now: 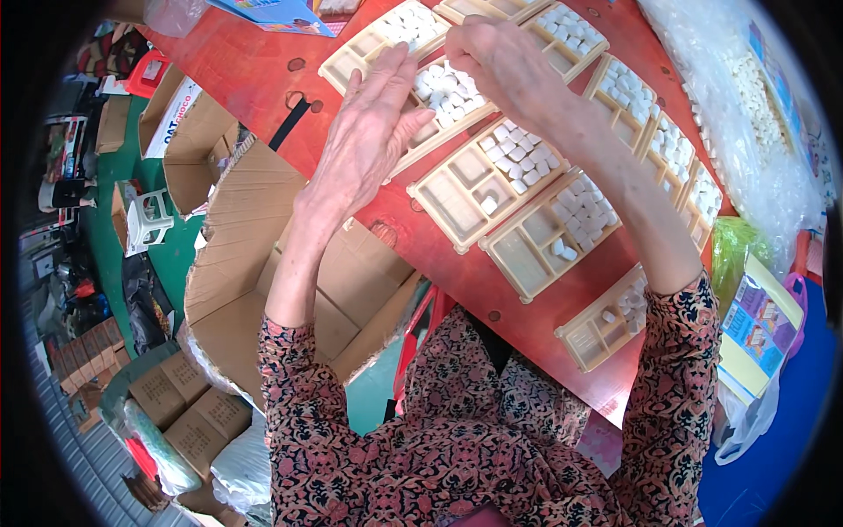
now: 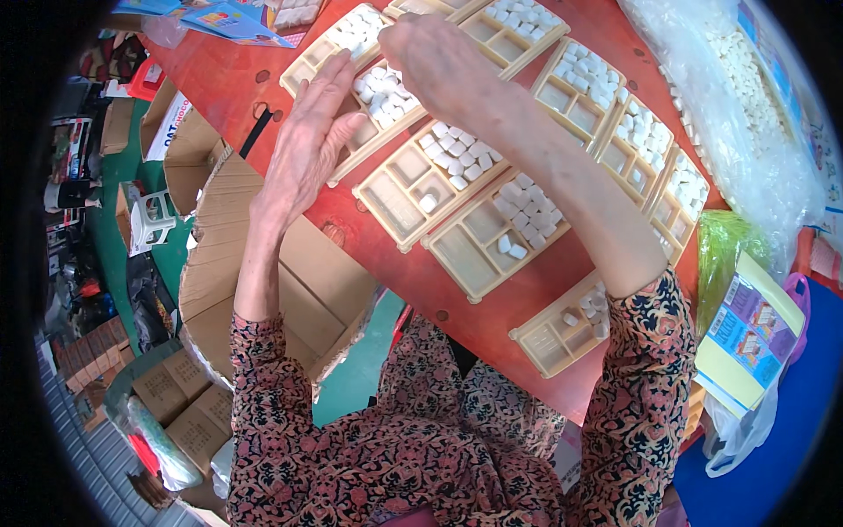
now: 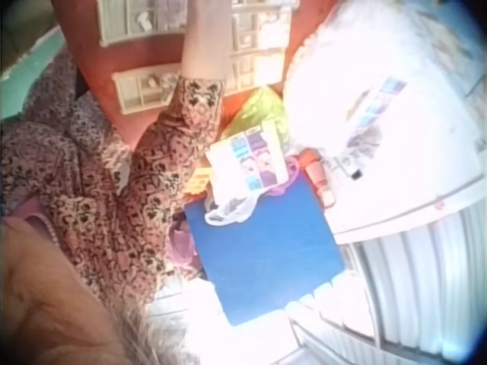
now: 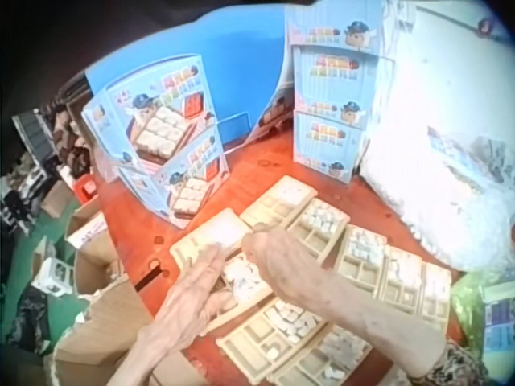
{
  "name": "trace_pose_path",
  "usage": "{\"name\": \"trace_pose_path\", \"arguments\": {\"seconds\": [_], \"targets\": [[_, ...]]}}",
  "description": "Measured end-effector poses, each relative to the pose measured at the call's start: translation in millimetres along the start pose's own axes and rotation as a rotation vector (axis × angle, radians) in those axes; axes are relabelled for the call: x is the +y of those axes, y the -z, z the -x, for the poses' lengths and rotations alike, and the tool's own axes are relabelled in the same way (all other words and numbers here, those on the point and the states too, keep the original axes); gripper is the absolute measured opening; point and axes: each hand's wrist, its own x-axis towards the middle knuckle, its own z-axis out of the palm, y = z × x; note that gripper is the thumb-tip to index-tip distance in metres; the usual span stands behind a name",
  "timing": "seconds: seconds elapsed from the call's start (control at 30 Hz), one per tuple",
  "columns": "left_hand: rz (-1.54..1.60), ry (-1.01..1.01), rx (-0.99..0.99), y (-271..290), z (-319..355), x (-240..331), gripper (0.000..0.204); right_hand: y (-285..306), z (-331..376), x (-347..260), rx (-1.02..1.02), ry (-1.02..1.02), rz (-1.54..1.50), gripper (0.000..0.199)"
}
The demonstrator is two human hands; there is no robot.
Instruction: Fill divided plastic trays with small white blocks.
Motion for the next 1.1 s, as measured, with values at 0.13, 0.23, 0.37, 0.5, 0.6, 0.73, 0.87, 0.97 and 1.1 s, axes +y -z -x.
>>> {"name": "trace_pose_path", "arguments": {"seconds": [0.13,0.23,0.37,0.5,0.6,0.73,0.87,0.97,1.1], "targets": [[0.064,0.045,0.0,3.5,2.7,-5.2,0.054,-0.3,-1.1,1.7,-0.004,-0.023,-0.027,0.024],[0.065,0.031,-0.014,3.4,2.7,-5.5,0.054,11.6,-11.5,-3.5,-0.028,-0.222,-0.113,0.007],[0.062,-0.03,-0.053,-2.5,-3.2,1.3,0.055,25.6,-21.4,-20.1,-0.159,-0.485,-0.153,0.009],[-0.041,-0.138,-0.093,-11.5,-8.8,4.2,0.059,27.0,-19.7,-18.4,-0.085,-0.452,-0.093,0.009],[-0.172,-0.159,-0.119,-16.2,-7.9,2.1,0.061,33.0,-25.3,-16.6,-0.011,-0.487,-0.141,0.008],[-0.212,-0.157,-0.128,-14.8,-7.3,6.5,0.061,47.8,-28.4,-22.8,-0.018,-0.517,-0.2,0.007],[-0.069,-0.106,-0.083,-10.8,-5.9,-0.4,0.063,41.2,-23.9,-21.0,-0.123,-0.489,-0.16,0.006],[-0.094,-0.117,-0.051,-12.0,-6.1,0.3,0.062,25.4,-15.8,-17.5,-0.105,-0.386,-0.093,0.007],[-0.16,-0.137,-0.048,-13.7,-14.8,7.1,0.058,7.8,-2.6,-8.9,-0.011,-0.128,0.019,0.021]]}}
